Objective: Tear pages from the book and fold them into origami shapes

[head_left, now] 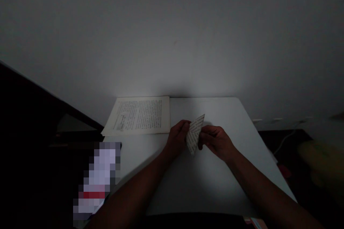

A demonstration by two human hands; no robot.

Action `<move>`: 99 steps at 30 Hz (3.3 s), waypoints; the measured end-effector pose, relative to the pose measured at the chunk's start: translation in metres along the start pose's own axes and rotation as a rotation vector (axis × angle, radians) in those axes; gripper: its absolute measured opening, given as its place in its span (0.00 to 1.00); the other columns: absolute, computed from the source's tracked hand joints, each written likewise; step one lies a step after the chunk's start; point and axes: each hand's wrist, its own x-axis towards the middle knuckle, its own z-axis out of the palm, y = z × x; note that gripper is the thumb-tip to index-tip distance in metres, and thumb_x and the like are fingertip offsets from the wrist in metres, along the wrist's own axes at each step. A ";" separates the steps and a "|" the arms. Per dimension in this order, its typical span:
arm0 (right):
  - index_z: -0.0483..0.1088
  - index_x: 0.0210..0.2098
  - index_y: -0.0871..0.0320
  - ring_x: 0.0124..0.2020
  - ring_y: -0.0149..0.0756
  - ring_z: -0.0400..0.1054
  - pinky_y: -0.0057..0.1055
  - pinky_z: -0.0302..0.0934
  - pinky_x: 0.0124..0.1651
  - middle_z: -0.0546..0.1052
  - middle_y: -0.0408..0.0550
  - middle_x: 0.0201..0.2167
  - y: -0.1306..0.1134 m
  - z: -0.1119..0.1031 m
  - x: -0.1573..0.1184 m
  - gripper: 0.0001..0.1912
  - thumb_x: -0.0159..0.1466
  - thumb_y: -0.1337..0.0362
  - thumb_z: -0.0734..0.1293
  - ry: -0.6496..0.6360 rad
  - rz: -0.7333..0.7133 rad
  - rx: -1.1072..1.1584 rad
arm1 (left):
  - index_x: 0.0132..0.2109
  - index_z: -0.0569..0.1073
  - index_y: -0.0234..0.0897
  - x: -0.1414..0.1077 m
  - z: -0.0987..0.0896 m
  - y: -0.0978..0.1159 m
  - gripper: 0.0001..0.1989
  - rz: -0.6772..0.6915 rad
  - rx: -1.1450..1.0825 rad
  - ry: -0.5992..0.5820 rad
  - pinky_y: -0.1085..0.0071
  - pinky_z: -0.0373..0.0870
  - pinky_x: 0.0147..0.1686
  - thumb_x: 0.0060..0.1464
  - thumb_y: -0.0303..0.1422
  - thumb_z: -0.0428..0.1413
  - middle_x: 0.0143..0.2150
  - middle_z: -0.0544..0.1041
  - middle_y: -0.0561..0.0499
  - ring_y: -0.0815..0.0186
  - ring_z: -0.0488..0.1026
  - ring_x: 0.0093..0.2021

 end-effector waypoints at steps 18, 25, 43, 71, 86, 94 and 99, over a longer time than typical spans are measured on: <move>0.76 0.31 0.59 0.22 0.30 0.65 0.27 0.62 0.26 0.73 0.43 0.21 -0.001 0.005 -0.006 0.08 0.57 0.60 0.69 -0.029 -0.131 -0.438 | 0.41 0.70 0.35 -0.010 -0.003 0.003 0.13 0.222 0.388 0.141 0.75 0.64 0.28 0.61 0.39 0.46 0.29 0.73 0.52 0.70 0.69 0.29; 0.75 0.34 0.62 0.19 0.28 0.60 0.25 0.56 0.20 0.71 0.45 0.22 0.001 0.005 -0.005 0.12 0.58 0.58 0.68 -0.142 0.003 -0.145 | 0.36 0.72 0.34 -0.009 -0.005 0.003 0.17 0.249 0.419 0.136 0.76 0.62 0.26 0.61 0.41 0.45 0.25 0.71 0.54 0.72 0.67 0.25; 0.53 0.51 0.63 0.15 0.30 0.67 0.29 0.65 0.23 0.74 0.41 0.19 -0.007 0.006 -0.017 0.25 0.57 0.66 0.65 -0.492 0.234 -0.048 | 0.28 0.71 0.33 -0.009 -0.005 0.003 0.23 0.309 0.530 0.176 0.76 0.59 0.24 0.62 0.42 0.41 0.20 0.68 0.53 0.72 0.65 0.21; 0.70 0.37 0.57 0.21 0.28 0.63 0.27 0.60 0.25 0.70 0.39 0.21 0.004 0.002 -0.016 0.15 0.52 0.61 0.73 0.290 -0.319 -0.511 | 0.17 0.57 0.36 0.000 -0.008 0.002 0.29 0.026 0.116 0.365 0.75 0.50 0.17 0.55 0.54 0.45 0.15 0.57 0.56 0.74 0.54 0.17; 0.74 0.39 0.59 0.20 0.29 0.65 0.28 0.62 0.24 0.73 0.42 0.20 0.002 0.011 -0.013 0.13 0.56 0.59 0.69 0.223 -0.174 -0.488 | 0.19 0.60 0.35 -0.006 -0.007 0.008 0.27 0.146 0.449 0.407 0.74 0.51 0.19 0.59 0.49 0.43 0.16 0.58 0.56 0.73 0.56 0.18; 0.75 0.37 0.60 0.19 0.28 0.65 0.28 0.62 0.23 0.72 0.42 0.17 0.000 0.012 -0.010 0.11 0.57 0.60 0.69 0.235 -0.163 -0.434 | 0.20 0.60 0.36 -0.006 -0.007 0.007 0.26 0.206 0.498 0.421 0.75 0.53 0.19 0.59 0.48 0.43 0.16 0.58 0.56 0.73 0.57 0.18; 0.76 0.37 0.62 0.16 0.29 0.66 0.28 0.63 0.18 0.75 0.46 0.21 0.001 0.009 -0.007 0.16 0.58 0.55 0.68 0.187 -0.081 -0.316 | 0.20 0.60 0.36 -0.006 -0.010 0.006 0.25 0.272 0.523 0.451 0.76 0.53 0.18 0.60 0.47 0.44 0.16 0.58 0.57 0.74 0.56 0.17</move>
